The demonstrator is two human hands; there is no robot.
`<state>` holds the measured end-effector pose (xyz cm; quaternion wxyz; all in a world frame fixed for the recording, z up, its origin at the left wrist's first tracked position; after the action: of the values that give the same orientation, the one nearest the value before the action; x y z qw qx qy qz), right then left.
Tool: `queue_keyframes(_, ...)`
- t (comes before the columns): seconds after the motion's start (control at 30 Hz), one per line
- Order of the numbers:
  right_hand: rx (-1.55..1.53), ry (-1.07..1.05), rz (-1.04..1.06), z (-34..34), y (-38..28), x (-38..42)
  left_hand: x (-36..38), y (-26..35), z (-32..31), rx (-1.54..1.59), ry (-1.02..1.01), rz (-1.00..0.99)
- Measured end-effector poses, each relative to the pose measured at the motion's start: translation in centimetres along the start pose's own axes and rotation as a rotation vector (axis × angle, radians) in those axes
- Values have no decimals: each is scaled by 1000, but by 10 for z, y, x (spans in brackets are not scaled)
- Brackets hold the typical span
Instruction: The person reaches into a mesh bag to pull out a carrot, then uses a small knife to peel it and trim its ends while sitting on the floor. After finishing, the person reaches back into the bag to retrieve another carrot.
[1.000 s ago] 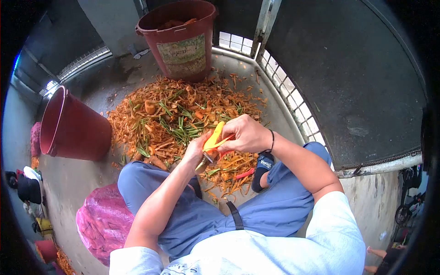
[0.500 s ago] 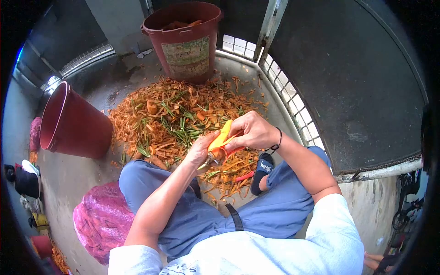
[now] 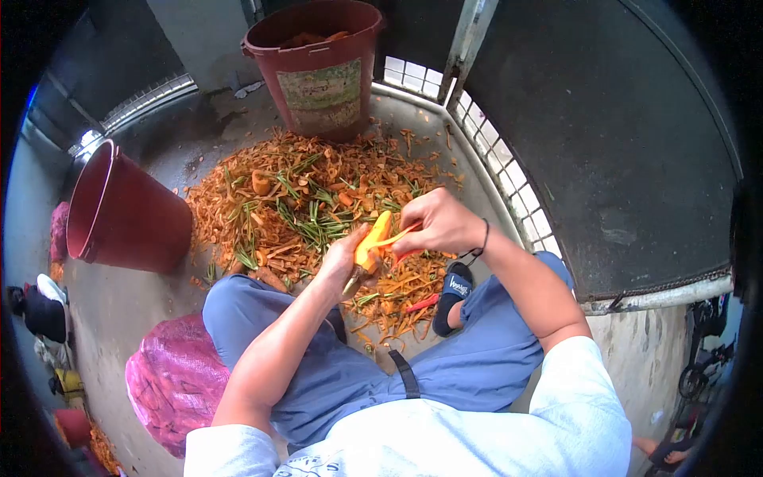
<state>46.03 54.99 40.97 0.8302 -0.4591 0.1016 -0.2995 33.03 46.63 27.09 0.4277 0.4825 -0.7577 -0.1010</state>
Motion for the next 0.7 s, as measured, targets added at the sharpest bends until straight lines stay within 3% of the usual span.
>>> queue_keyframes(0.1,-185,20,36,-12,5,-4,8,5,-8,-153,24,-38)
queue_keyframes(0.23,-27,84,112,10,4,-3,4,4,-5,-30,-97,-17)
queue_keyframes(0.33,43,177,-59,39,28,-2,12,9,-9,-46,-106,-30)
queue_keyframes(0.43,3,258,-58,57,31,3,8,9,-2,-55,-84,-48)
queue_keyframes(0.63,-24,70,-1,11,-1,3,1,1,-2,-62,-12,-76)
queue_keyframes(0.7,-86,48,14,9,4,2,0,6,-4,-243,-49,-187)
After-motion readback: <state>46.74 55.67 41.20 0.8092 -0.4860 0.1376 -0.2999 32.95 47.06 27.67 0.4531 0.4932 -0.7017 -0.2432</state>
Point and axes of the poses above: each hand's wrist, its own x-axis away from the middle knuckle, its own z-axis out of the back of the hand, y = z × x, the point moved 7 cm from there along -x, towards the middle knuckle, and after that the axes turned 7 degrees about -z, right-handed, at the moved point
